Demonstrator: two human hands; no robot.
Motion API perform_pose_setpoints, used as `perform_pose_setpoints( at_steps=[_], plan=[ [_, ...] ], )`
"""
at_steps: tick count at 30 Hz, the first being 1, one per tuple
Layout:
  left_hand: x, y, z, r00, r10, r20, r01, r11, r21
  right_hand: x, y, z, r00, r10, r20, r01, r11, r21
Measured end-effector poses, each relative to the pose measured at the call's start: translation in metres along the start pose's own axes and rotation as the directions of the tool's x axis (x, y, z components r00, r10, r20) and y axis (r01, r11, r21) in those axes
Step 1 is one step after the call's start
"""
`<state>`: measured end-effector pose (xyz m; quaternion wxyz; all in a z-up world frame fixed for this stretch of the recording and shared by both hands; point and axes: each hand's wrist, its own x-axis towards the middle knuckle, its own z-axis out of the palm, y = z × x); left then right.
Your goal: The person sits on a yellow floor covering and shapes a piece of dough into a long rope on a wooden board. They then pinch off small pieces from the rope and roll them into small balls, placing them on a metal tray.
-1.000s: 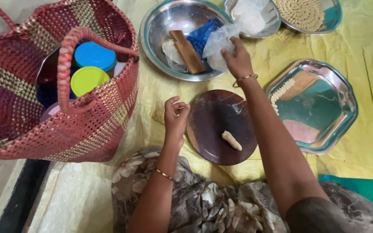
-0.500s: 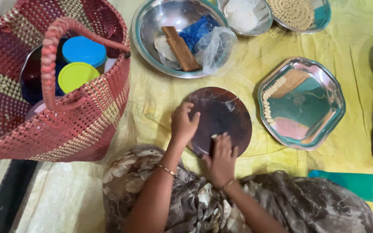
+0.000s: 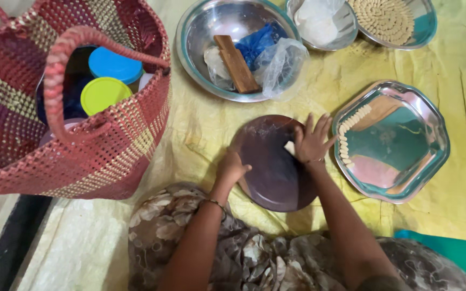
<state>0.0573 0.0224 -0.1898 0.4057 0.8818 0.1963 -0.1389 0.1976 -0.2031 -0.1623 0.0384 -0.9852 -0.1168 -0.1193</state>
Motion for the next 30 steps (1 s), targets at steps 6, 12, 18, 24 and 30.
perform_pose_setpoints(
  at_steps=[6,12,18,24,30],
  plan=[
    [-0.012,0.003,0.034,0.999,0.009,-0.046,-0.022,0.952,-0.306,0.01,-0.001,-0.014,0.997,-0.081,0.001,0.081,0.996,-0.036],
    [-0.005,0.008,0.023,0.982,-0.172,0.081,0.19,0.908,-0.374,-0.097,-0.039,-0.043,0.895,-0.162,0.415,0.231,0.966,-0.12],
    [-0.011,0.007,0.016,0.982,-0.174,0.071,0.186,0.849,-0.494,-0.21,-0.061,-0.088,0.865,-0.424,0.268,0.44,0.898,0.0],
    [-0.017,0.016,0.012,0.978,-0.196,0.076,0.207,0.839,-0.503,-0.155,-0.066,-0.052,0.912,-0.233,0.336,0.27,0.96,-0.068],
    [-0.026,0.017,0.009,0.986,-0.154,0.057,0.161,0.834,-0.528,-0.021,-0.066,-0.012,0.98,-0.154,0.123,0.151,0.988,0.03]
  ],
)
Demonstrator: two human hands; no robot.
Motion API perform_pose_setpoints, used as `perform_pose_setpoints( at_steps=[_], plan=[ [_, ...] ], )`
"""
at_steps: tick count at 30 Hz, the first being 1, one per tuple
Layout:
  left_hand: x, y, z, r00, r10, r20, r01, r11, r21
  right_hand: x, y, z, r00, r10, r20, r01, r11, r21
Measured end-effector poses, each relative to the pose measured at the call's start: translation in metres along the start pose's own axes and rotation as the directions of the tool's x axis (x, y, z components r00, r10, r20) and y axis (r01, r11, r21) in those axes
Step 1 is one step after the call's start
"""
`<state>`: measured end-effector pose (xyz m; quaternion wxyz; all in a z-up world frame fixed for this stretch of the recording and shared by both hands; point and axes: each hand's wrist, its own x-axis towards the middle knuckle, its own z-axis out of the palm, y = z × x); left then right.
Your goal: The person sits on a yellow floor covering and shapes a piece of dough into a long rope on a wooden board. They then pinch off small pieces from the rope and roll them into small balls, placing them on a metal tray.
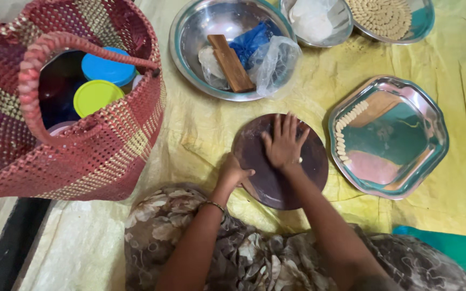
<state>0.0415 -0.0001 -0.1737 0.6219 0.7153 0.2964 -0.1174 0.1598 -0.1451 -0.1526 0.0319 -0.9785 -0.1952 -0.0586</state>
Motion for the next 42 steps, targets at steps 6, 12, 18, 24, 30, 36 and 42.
perform_pose_setpoints(
  at_steps=[6,12,18,24,30,36,42],
  plan=[
    [0.005,-0.002,-0.001,1.0,-0.014,-0.007,0.014,1.0,-0.005,0.049,0.002,-0.001,0.996,0.008,-0.089,-0.01,1.0,-0.02],
    [0.02,-0.015,0.009,0.999,-0.025,-0.025,0.025,1.0,0.002,-0.03,-0.019,-0.006,0.992,-0.115,0.049,0.121,0.984,-0.132],
    [0.035,-0.027,0.01,0.987,0.093,-0.127,-0.098,0.995,-0.032,-0.144,-0.036,-0.02,0.971,-0.241,-0.013,0.239,0.967,-0.086],
    [0.025,-0.016,0.003,0.988,0.063,-0.138,-0.06,0.998,0.025,-0.17,-0.036,-0.027,0.947,-0.315,-0.063,0.31,0.947,-0.088],
    [0.025,-0.012,-0.002,0.993,0.002,-0.116,0.002,0.999,0.04,-0.054,-0.033,-0.014,0.988,-0.106,0.115,0.117,0.989,-0.087],
    [0.017,-0.008,-0.002,0.978,0.129,-0.163,-0.122,0.991,0.055,0.017,-0.015,-0.011,0.997,-0.056,-0.045,0.053,0.997,-0.06],
    [-0.028,0.029,-0.01,0.898,0.383,-0.219,-0.218,0.817,0.534,-0.066,-0.022,-0.013,0.992,-0.107,0.06,0.111,0.991,-0.079]
  ],
)
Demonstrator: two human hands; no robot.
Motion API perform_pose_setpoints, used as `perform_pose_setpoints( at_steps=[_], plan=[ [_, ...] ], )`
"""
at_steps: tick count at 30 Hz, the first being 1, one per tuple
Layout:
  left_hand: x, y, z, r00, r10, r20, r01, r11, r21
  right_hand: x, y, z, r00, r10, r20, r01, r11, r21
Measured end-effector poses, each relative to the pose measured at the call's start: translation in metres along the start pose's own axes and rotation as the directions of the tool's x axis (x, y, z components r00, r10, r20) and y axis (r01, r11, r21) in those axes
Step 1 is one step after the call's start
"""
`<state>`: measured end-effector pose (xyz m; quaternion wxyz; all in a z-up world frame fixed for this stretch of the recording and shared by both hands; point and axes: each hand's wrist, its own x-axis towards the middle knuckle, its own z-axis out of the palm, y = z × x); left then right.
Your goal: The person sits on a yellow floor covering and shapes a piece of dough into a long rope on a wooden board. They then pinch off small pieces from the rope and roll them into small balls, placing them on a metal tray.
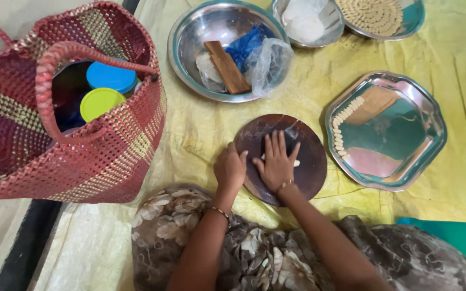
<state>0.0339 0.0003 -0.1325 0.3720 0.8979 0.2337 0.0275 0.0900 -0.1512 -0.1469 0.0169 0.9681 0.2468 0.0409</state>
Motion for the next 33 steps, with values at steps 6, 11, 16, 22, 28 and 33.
perform_pose_setpoints(
  at_steps=[6,11,16,22,28,33],
  plan=[
    [-0.043,0.035,0.006,0.828,0.557,0.072,-0.558,0.83,0.0,-0.09,0.002,0.021,0.995,-0.026,-0.098,0.046,0.977,0.21],
    [-0.077,0.035,0.046,0.75,0.626,0.212,-0.638,0.77,-0.016,-0.096,0.021,0.037,0.978,0.145,-0.15,-0.107,0.966,0.236],
    [-0.046,0.04,0.075,0.857,0.44,0.268,-0.451,0.892,-0.022,-0.06,0.033,0.052,0.963,0.269,-0.019,-0.254,0.929,0.269],
    [0.006,0.06,0.095,0.927,0.368,0.065,-0.374,0.92,0.117,0.009,0.064,0.061,0.933,0.356,-0.058,-0.325,0.899,0.295],
    [0.072,0.071,0.096,0.9,0.434,-0.029,-0.416,0.878,0.238,0.077,0.088,0.049,0.963,0.253,-0.095,-0.232,0.954,0.192],
    [0.102,0.071,0.093,0.822,0.568,-0.033,-0.534,0.789,0.304,0.103,0.098,0.038,0.978,0.164,-0.126,-0.143,0.977,0.159]
  ],
)
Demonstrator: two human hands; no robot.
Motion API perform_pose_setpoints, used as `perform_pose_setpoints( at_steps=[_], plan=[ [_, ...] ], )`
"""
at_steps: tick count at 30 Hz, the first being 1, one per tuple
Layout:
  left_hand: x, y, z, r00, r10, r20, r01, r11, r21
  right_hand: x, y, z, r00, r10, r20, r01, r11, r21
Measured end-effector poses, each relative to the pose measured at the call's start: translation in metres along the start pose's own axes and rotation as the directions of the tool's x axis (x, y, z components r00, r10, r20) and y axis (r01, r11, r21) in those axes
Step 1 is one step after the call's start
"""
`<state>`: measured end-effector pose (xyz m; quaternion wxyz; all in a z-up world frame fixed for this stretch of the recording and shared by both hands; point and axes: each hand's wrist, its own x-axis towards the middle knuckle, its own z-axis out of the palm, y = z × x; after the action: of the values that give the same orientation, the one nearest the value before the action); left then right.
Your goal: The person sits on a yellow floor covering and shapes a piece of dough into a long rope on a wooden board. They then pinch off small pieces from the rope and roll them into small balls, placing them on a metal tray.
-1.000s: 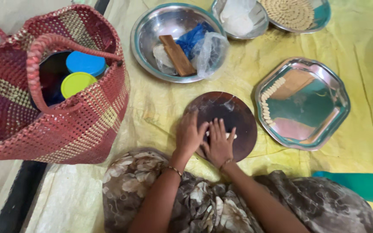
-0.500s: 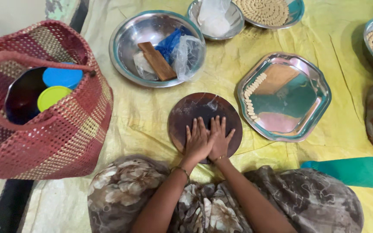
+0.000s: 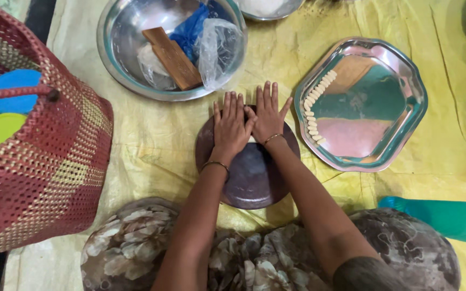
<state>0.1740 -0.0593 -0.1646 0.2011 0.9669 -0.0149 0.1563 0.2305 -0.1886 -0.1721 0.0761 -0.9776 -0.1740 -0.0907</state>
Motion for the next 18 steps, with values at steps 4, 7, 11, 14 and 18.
perform_pose_setpoints(
  at_steps=[4,7,11,14,18],
  plan=[
    [-0.017,0.0,-0.017,0.991,0.135,0.02,-0.136,0.988,0.074,-0.014,0.002,-0.011,0.985,-0.158,0.076,0.16,0.987,-0.022],
    [-0.046,0.005,-0.041,0.949,0.264,0.172,-0.289,0.946,0.146,-0.044,0.008,-0.03,0.909,-0.383,0.167,0.396,0.917,-0.051],
    [-0.088,0.021,-0.07,0.867,0.305,0.395,-0.382,0.915,0.131,-0.097,0.01,-0.064,0.813,-0.478,0.332,0.523,0.85,-0.058],
    [-0.118,0.035,-0.086,0.861,0.271,0.43,-0.319,0.947,0.041,-0.14,0.004,-0.093,0.774,-0.435,0.46,0.507,0.861,-0.038],
    [-0.16,0.048,-0.095,0.789,0.249,0.562,-0.257,0.964,-0.067,-0.197,-0.01,-0.116,0.737,-0.319,0.596,0.413,0.91,-0.024]
  ],
)
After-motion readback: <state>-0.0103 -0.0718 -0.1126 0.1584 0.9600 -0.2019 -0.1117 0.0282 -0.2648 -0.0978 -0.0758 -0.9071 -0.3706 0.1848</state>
